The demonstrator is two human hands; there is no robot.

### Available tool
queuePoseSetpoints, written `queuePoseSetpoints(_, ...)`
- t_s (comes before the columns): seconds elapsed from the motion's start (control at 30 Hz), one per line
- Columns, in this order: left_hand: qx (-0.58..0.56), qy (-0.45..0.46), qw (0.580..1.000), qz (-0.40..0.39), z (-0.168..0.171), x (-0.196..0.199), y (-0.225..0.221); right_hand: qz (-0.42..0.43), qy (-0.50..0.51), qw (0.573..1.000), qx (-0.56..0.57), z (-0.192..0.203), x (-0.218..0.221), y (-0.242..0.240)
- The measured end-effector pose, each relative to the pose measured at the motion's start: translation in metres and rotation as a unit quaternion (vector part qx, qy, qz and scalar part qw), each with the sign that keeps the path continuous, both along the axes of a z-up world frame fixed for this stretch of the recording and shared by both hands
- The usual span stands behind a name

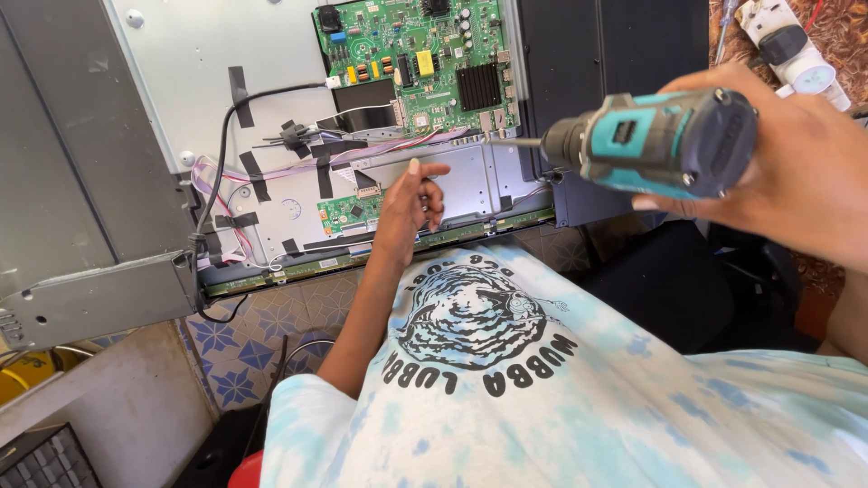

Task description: Unscrewing and removing an internal circuit board from a television set using a power drill.

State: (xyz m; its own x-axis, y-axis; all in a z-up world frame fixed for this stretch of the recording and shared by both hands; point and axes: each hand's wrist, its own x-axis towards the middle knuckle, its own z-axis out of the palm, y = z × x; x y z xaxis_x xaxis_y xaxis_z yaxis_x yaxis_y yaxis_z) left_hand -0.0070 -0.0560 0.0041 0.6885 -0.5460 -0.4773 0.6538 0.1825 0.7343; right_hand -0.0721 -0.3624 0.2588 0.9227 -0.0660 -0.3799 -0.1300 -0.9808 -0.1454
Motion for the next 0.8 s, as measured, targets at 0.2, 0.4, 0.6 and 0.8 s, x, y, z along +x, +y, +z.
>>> queuePoseSetpoints(0.2,-0.105,-0.046,0.989,-0.094,0.024,0.001,-0.026,-0.070,0.101,0.991,0.055,0.012,-0.010,0.012)
queuePoseSetpoints(0.4,-0.060,-0.018,0.996,-0.056,0.030,-0.003,-0.026,0.001,0.038,0.993,0.108,0.006,0.000,-0.005)
queuePoseSetpoints(0.6,-0.023,-0.022,0.998,0.058,-0.003,-0.009,0.004,0.001,-0.047,0.993,0.104,-0.016,0.049,-0.033)
queuePoseSetpoints(0.8,0.016,-0.030,0.994,0.108,0.012,-0.018,0.029,0.045,-0.123,0.985,0.110,-0.044,0.086,-0.047)
